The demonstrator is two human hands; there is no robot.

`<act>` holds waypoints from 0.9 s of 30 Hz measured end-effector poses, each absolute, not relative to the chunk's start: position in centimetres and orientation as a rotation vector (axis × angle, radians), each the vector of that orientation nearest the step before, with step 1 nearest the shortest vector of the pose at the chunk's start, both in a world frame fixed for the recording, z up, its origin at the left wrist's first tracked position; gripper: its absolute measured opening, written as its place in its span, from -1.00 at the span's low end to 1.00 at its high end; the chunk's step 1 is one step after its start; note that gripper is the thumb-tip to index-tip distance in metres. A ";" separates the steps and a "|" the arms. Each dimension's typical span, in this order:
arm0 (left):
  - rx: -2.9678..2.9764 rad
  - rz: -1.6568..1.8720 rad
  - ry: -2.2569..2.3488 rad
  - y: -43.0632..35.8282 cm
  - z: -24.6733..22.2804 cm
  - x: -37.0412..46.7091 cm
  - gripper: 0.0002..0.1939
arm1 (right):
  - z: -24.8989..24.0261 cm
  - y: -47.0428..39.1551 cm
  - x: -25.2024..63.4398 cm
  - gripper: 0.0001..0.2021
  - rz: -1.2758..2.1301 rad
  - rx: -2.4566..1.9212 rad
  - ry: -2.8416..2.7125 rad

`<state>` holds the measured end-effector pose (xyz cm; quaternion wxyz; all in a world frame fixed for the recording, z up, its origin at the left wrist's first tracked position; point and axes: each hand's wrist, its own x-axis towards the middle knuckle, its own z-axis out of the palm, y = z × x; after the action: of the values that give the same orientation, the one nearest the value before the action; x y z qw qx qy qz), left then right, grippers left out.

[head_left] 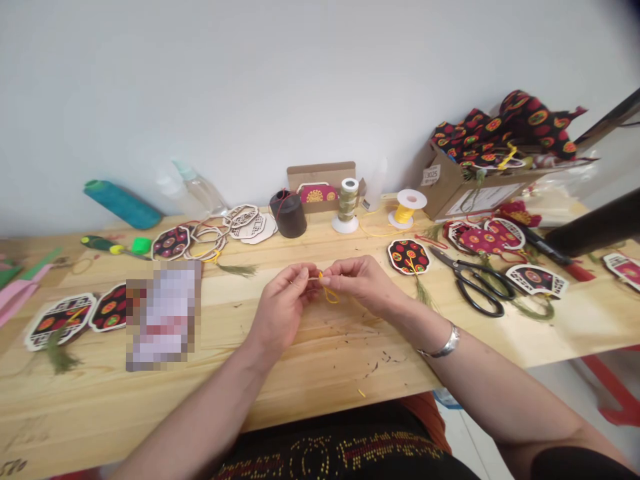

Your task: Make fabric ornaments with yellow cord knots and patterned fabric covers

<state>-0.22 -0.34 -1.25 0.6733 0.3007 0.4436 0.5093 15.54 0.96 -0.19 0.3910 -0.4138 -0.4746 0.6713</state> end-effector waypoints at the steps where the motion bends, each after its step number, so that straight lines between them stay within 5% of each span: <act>1: 0.675 1.119 0.989 -0.4 -1.2 -0.3 -0.78 | -0.2 1.0 15.5 -0.69 1.688 -1.069 -1.193; 8: 0.652 0.982 0.837 -0.4 -0.9 -0.3 -0.76 | -0.9 1.2 15.4 -0.84 1.454 -1.073 -1.235; 27: 0.564 0.867 0.875 -0.3 -1.2 -0.8 -0.70 | -1.2 1.2 15.2 -0.90 1.497 -1.007 -1.203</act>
<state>-0.84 -0.34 -1.19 0.7792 0.2609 0.4048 0.4011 15.21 1.22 -1.20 0.4675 -0.4104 -0.4904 0.6103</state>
